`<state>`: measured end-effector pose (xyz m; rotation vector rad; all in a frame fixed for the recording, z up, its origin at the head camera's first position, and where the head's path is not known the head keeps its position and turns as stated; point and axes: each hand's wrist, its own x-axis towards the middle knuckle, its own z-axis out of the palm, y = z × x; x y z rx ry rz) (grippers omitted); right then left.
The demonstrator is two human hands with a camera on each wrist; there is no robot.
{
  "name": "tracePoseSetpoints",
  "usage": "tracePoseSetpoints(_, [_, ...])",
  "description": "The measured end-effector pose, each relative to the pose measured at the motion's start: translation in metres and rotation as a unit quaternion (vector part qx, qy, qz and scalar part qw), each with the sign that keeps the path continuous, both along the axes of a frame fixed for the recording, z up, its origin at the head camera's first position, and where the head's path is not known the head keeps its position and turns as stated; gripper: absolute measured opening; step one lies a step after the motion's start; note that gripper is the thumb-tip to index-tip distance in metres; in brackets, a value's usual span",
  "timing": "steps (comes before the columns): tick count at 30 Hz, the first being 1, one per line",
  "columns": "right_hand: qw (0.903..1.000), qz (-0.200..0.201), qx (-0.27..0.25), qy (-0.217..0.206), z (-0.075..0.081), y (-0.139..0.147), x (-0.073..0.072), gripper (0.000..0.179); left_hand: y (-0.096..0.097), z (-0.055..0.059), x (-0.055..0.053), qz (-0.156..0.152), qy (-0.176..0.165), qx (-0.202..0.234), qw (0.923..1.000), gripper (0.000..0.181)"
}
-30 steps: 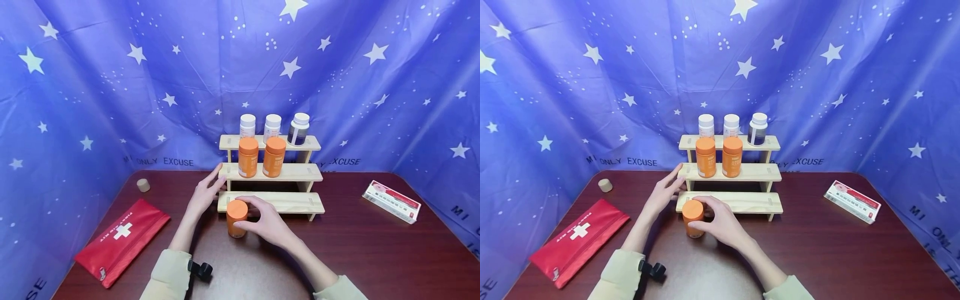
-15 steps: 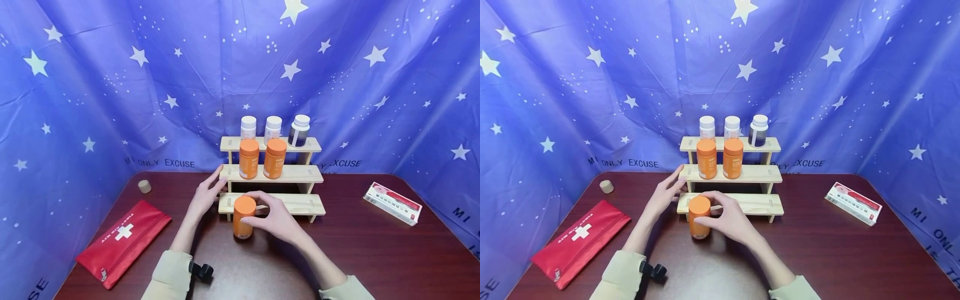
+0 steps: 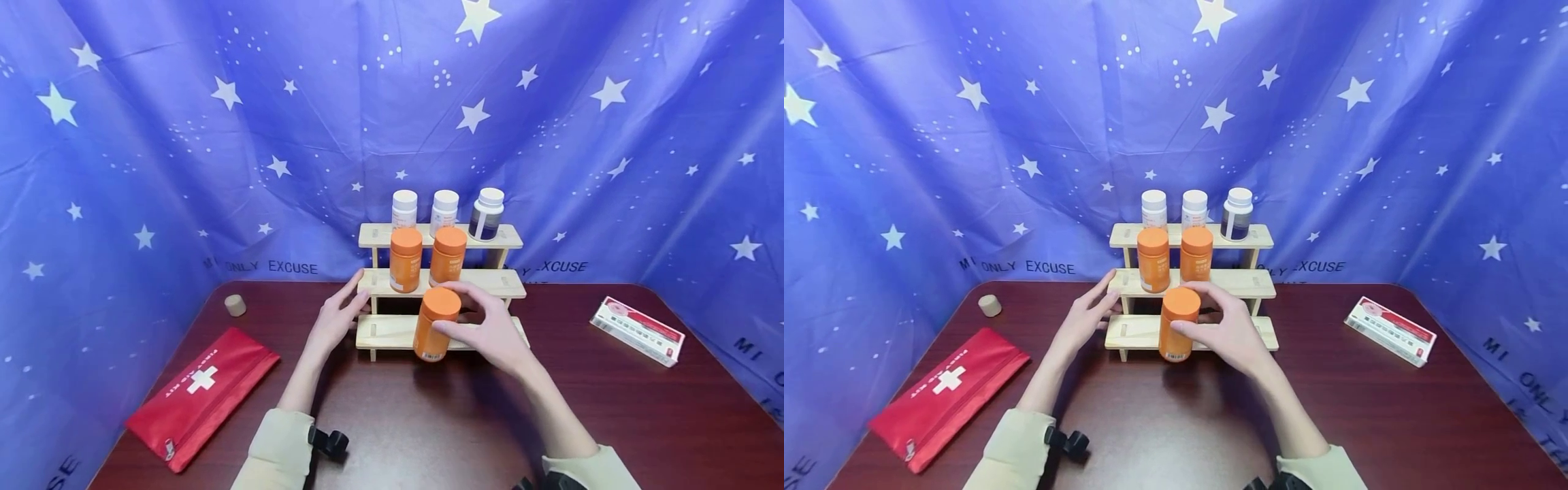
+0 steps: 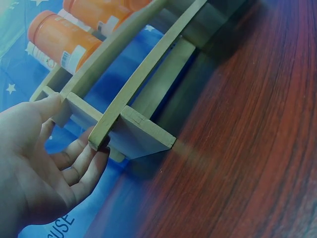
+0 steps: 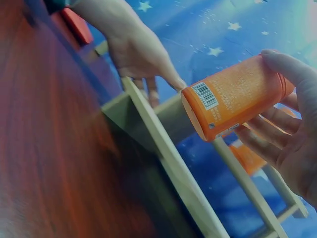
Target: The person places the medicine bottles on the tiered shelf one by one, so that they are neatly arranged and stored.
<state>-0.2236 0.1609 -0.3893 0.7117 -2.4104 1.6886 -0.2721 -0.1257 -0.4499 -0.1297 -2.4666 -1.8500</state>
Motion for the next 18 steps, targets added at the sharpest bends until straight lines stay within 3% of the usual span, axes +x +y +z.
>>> tracePoseSetpoints(9, [0.9973, -0.060, 0.013, 0.040, 0.011, 0.030, -0.011, 0.052, 0.000, 0.002, 0.000, -0.005, 0.000, 0.007, 1.0000, 0.056])
tracePoseSetpoints(18, [0.9938, -0.083, 0.034, 0.066, 0.023, 0.057, -0.023, 0.049, -0.002, 0.000, 0.001, 0.000, -0.003, 0.005, 1.0000, 0.056])
